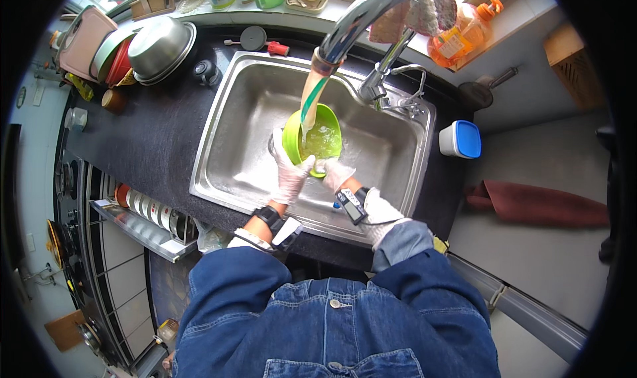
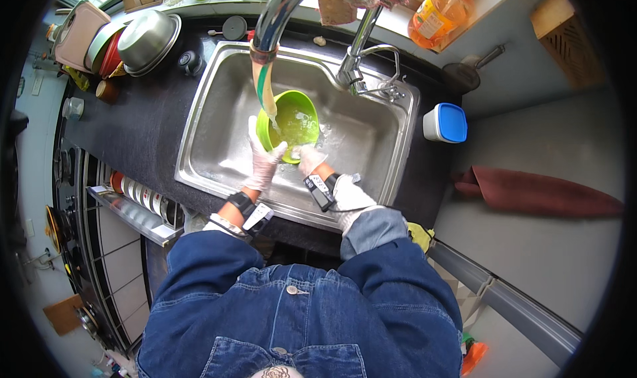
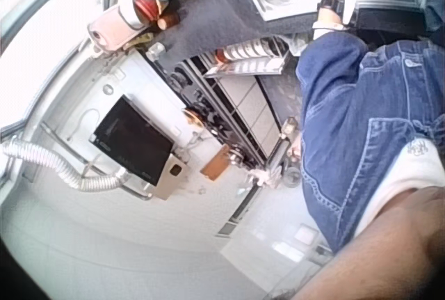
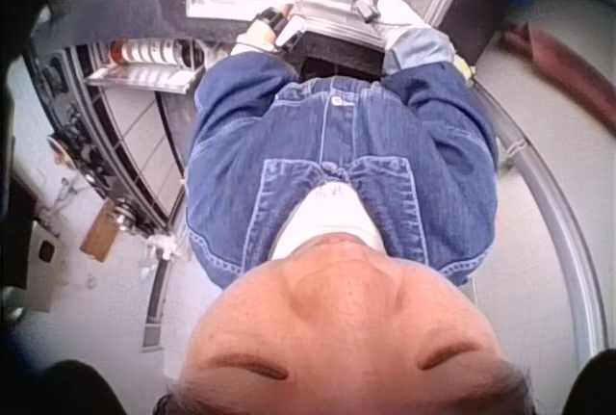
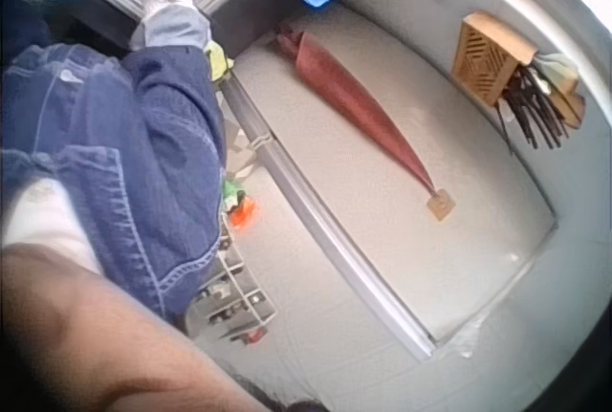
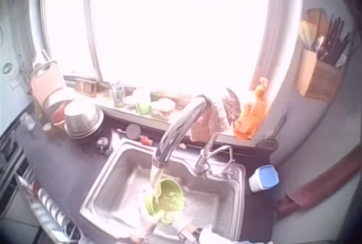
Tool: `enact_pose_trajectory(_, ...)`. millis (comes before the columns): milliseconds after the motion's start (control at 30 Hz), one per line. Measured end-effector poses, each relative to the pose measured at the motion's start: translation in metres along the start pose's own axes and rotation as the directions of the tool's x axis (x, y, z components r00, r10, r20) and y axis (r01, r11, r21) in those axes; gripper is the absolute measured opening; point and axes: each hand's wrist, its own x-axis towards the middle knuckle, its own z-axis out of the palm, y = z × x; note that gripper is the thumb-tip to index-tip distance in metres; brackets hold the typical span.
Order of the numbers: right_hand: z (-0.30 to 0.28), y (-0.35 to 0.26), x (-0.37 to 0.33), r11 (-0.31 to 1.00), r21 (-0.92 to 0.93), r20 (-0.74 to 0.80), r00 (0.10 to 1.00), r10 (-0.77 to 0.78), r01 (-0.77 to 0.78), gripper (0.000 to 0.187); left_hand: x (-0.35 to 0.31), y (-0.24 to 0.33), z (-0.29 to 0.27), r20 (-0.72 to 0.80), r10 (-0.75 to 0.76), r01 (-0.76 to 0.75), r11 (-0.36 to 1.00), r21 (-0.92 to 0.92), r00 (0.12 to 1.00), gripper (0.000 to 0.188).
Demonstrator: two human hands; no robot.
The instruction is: The person washes a green bowl and a metal pot in a kitchen sink using a sponge and running water. The bowl is rinsed and placed in a dish rack. The pot is scrubbed and rinsed under the tap.
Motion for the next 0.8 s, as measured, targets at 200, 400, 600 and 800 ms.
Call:
enact_pose_trajectory(200, -0.006, -0.019, 0.000, 0.987, -0.147, -0.110, 0.991, -0.079, 0.063, 0.014, 0.032, -0.004, -0.016, 0.206, -0.417, 0.462, 0.840, -0.284, 0.885, 0.055)
enact_pose_trajectory(400, 0.011, 0.027, -0.060, 0.016, -0.932, 0.337, 0.884, -0.325, 0.361, 0.028, -0.017, -0.009, 0.012, -0.083, 0.030, -0.019, 0.991, 0.132, 0.996, 0.080)
enact_pose_trajectory(600, 0.009, -0.020, -0.019, 0.446, -0.885, -0.102, 0.878, -0.467, 0.134, 0.026, -0.007, -0.012, -0.002, -0.024, -0.131, 0.127, 0.984, -0.122, 0.991, 0.070)
enact_pose_trajectory(800, -0.004, -0.056, -0.014, 0.101, -0.848, 0.275, 0.595, -0.755, 0.520, 0.014, -0.002, -0.015, -0.009, 0.107, -0.473, 0.483, 0.831, -0.276, 0.874, 0.037)
